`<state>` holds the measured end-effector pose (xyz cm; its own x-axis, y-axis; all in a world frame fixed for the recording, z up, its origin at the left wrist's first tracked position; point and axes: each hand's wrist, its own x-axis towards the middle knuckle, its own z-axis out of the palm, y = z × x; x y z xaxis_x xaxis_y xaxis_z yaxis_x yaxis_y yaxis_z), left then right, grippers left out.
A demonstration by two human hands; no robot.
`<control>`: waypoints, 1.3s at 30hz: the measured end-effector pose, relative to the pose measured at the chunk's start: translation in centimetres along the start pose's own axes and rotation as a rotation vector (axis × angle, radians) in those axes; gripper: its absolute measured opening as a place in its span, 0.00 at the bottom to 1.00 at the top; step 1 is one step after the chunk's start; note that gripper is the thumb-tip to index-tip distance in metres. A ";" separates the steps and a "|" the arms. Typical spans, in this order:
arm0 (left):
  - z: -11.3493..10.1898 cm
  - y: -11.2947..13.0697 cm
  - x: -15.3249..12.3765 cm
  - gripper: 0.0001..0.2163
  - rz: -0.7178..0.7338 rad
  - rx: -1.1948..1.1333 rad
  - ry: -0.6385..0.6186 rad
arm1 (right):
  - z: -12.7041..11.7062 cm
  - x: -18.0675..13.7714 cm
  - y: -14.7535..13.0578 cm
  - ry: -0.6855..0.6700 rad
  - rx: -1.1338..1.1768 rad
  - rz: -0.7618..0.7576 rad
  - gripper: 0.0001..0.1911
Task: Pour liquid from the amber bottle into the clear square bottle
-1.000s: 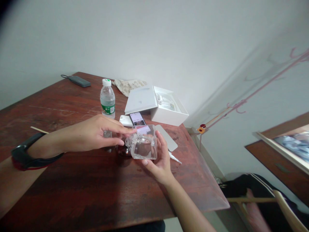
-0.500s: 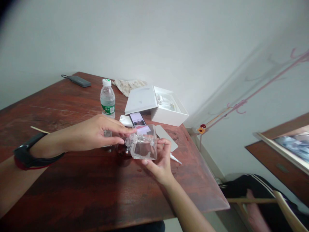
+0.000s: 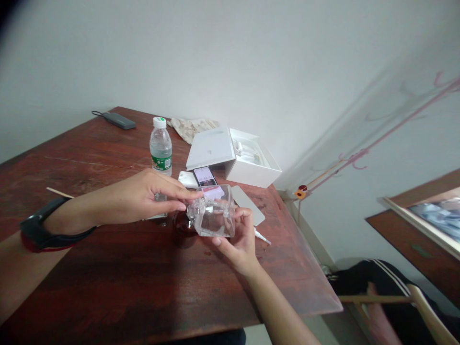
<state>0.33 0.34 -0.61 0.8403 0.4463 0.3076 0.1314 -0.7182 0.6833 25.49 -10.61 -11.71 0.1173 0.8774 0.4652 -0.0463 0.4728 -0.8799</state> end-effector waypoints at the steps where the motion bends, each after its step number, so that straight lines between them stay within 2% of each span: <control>1: 0.0 0.0 0.0 0.17 -0.004 -0.001 0.000 | 0.0 0.0 0.0 -0.006 0.004 0.003 0.28; 6: -0.1 0.1 0.0 0.17 -0.016 -0.004 0.001 | 0.0 -0.2 0.0 0.001 -0.007 0.027 0.28; 16: -0.2 0.2 -0.1 0.15 -0.019 -0.014 0.021 | 0.0 -0.2 -0.1 -0.006 -0.031 -0.045 0.26; 26: -0.3 0.5 -0.1 0.15 -0.033 -0.008 0.024 | -0.1 -0.3 -0.3 0.013 -0.035 0.051 0.30; 39: -0.2 0.3 -0.2 0.16 -0.044 0.015 0.028 | -0.5 -0.4 -0.6 -0.077 0.006 0.049 0.26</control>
<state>0.05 0.16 -0.33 0.8187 0.4921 0.2959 0.1760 -0.7055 0.6865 25.92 -11.30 -11.38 0.0385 0.9031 0.4276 -0.0566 0.4292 -0.9014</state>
